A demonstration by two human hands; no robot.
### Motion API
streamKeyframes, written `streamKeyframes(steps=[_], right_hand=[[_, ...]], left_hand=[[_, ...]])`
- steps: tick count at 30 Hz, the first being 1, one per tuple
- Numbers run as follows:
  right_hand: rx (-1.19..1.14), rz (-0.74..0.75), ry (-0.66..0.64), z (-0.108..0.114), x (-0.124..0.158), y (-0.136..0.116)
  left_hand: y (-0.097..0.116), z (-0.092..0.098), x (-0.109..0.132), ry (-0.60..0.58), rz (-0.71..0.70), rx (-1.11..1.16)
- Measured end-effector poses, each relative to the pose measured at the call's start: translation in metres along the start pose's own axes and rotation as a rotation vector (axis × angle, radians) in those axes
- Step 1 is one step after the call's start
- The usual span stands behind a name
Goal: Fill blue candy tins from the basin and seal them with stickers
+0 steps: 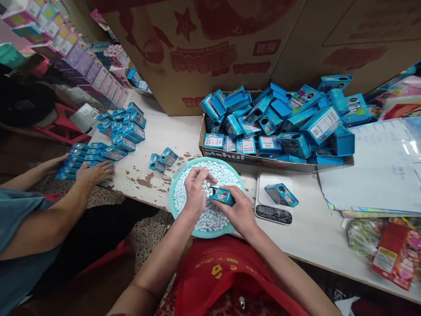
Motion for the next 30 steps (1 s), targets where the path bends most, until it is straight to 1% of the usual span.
streamKeyframes(steps=[4,7,11,13,15,16,17,18,19,20,22,24,25,28,30], right_hand=[[-0.004,0.008,-0.002,-0.003,0.000,-0.001],[-0.005,0.009,-0.013,-0.005,-0.001,-0.002],[-0.025,0.025,-0.020,-0.008,-0.001,-0.004],[-0.044,0.025,-0.007,-0.007,0.000,-0.003],[-0.074,0.018,0.017,-0.002,0.002,-0.001],[-0.092,0.016,0.027,0.000,0.004,-0.001],[-0.115,0.017,0.036,0.004,0.006,0.000],[-0.139,0.021,0.049,0.007,0.008,0.001],[-0.158,0.025,0.067,0.010,0.010,0.002],[-0.172,0.027,0.086,0.013,0.012,0.003],[-0.185,0.022,0.114,0.016,0.014,0.006],[-0.195,0.020,0.127,0.017,0.015,0.009],[-0.200,0.016,0.139,0.016,0.014,0.011],[-0.198,-0.026,0.186,0.015,0.012,0.015],[-0.189,-0.063,0.183,0.014,0.011,0.018]], left_hand=[[-0.003,0.003,-0.002,0.011,-0.013,-0.016],[-0.005,0.004,-0.002,-0.009,-0.024,-0.019],[0.001,0.002,0.004,-0.038,-0.011,0.013],[0.006,0.003,0.004,-0.076,0.001,0.022],[0.007,0.009,-0.003,-0.076,-0.007,0.025],[0.005,0.015,-0.009,-0.047,-0.022,0.003],[0.000,0.023,-0.016,-0.008,-0.045,-0.056],[-0.007,0.031,-0.024,0.021,-0.070,-0.163],[-0.016,0.039,-0.032,0.024,-0.092,-0.317],[-0.026,0.045,-0.039,-0.017,-0.114,-0.510],[-0.049,0.051,-0.047,-0.194,-0.161,-0.913],[-0.068,0.051,-0.046,-0.361,-0.200,-1.245],[-0.073,0.049,-0.043,-0.408,-0.211,-1.375],[-0.077,0.040,-0.033,-0.475,-0.194,-1.654],[-0.074,0.035,-0.027,-0.517,-0.179,-1.732]])
Point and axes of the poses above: each hand's wrist, its own x-axis away from the middle knuckle, its own z-axis out of the back of the hand, y = z × x, the point moved 2 cm from there along -x, towards the middle knuckle
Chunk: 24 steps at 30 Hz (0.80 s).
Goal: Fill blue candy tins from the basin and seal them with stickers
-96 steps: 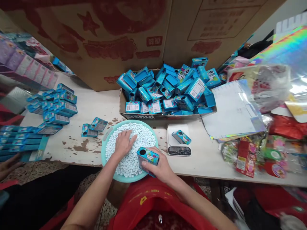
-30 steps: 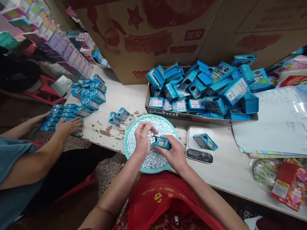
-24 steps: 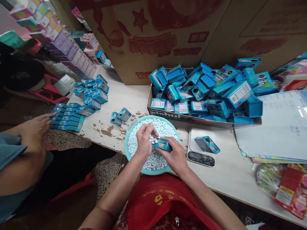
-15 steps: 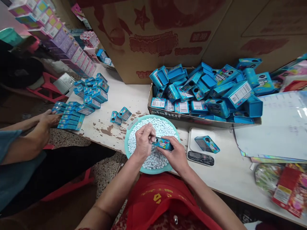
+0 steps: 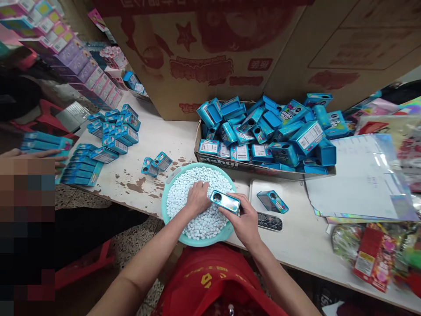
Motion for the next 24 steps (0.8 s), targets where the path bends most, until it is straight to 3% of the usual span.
streamKeyframes(steps=[4,6,8,12,16,20,24], right_hand=[[0.015,-0.041,-0.020,0.001,-0.001,0.003],[0.029,-0.062,-0.008,0.003,-0.002,0.004],[0.051,-0.072,-0.008,0.006,-0.004,0.005],[0.117,-0.017,-0.037,0.007,-0.008,0.002],[0.167,0.090,-0.103,-0.006,-0.008,-0.006],[0.207,0.161,-0.189,-0.023,-0.007,-0.017],[0.228,0.179,-0.188,-0.025,-0.009,-0.026]], left_hand=[[0.002,0.002,0.001,-0.026,0.006,0.083],[-0.002,0.002,0.000,0.044,0.073,0.239],[-0.008,0.005,0.001,0.146,0.181,0.508],[-0.013,0.022,0.010,0.249,0.372,1.313],[0.003,0.053,0.023,0.303,0.224,1.837],[0.020,0.073,0.029,0.476,0.147,1.992],[0.027,0.079,0.029,0.619,0.161,1.933]])
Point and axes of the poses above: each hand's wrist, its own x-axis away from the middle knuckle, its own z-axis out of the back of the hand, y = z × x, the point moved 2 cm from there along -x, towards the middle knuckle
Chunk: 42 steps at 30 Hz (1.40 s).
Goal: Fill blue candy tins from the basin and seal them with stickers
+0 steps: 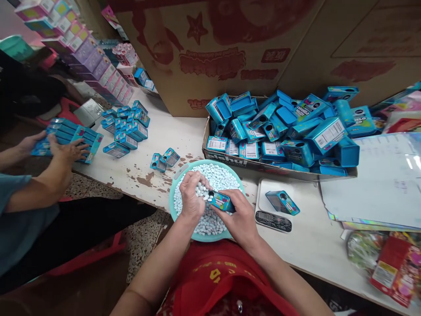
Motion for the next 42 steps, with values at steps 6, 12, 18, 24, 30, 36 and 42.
streamKeyframes(steps=[6,12,18,24,30,36,42], right_hand=[[-0.017,-0.057,-0.045,0.003,0.000,0.004],[-0.057,-0.103,-0.015,0.007,0.001,0.009],[-0.077,-0.115,-0.014,0.009,0.002,0.009],[-0.112,-0.124,-0.005,0.007,0.004,0.009],[-0.159,-0.121,-0.007,0.008,0.004,0.003],[-0.169,-0.139,0.012,0.002,0.002,0.010],[-0.225,-0.117,0.026,-0.001,0.004,0.012]], left_hand=[[-0.002,-0.005,-0.001,0.040,0.019,-0.110],[-0.004,-0.007,-0.001,0.048,-0.006,-0.165],[-0.008,-0.009,0.000,0.006,-0.003,-0.177],[-0.007,-0.010,0.002,0.003,-0.014,-0.186],[0.000,-0.010,0.007,0.021,-0.019,-0.199],[-0.009,-0.006,0.003,0.044,-0.047,-0.272],[-0.008,-0.006,0.002,0.018,-0.046,-0.187]])
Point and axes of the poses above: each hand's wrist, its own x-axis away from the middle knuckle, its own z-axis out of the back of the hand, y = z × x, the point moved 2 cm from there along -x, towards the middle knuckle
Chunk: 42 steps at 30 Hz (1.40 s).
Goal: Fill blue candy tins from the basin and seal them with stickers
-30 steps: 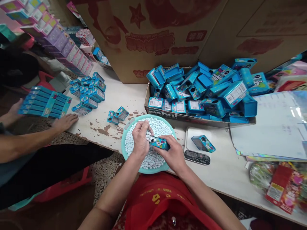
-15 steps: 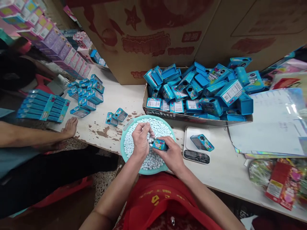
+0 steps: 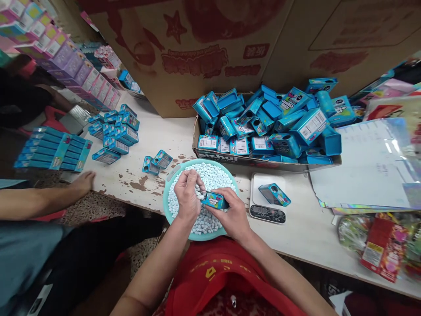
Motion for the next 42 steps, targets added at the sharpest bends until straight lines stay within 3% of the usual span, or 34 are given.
streamKeyframes(steps=[8,14,18,20,23,28,33,36,42], right_hand=[[-0.025,-0.001,-0.012,-0.001,-0.004,0.004],[-0.114,0.005,0.028,0.023,0.005,-0.006],[-0.137,-0.046,0.097,0.044,0.020,0.000],[-0.148,-0.086,0.127,0.054,0.031,0.007],[-0.161,-0.137,0.185,0.073,0.053,0.019],[-0.085,-0.278,0.386,0.113,0.096,0.044],[-0.030,-0.366,0.550,0.148,0.128,0.060],[-0.006,-0.435,0.640,0.162,0.141,0.066],[-0.004,-0.524,0.751,0.176,0.157,0.079]], left_hand=[[0.004,-0.005,-0.001,0.017,0.050,-0.005],[0.024,0.006,-0.015,0.003,0.230,0.234],[-0.005,0.026,-0.029,0.107,0.509,0.152],[-0.028,0.024,-0.026,0.067,0.635,0.098],[-0.054,-0.001,-0.009,-0.074,0.687,0.093],[-0.083,-0.084,0.021,-0.282,0.609,0.036],[-0.125,-0.154,0.030,-0.336,0.461,0.017],[-0.145,-0.173,0.030,-0.308,0.342,-0.011],[-0.158,-0.181,0.028,-0.247,0.246,-0.006]])
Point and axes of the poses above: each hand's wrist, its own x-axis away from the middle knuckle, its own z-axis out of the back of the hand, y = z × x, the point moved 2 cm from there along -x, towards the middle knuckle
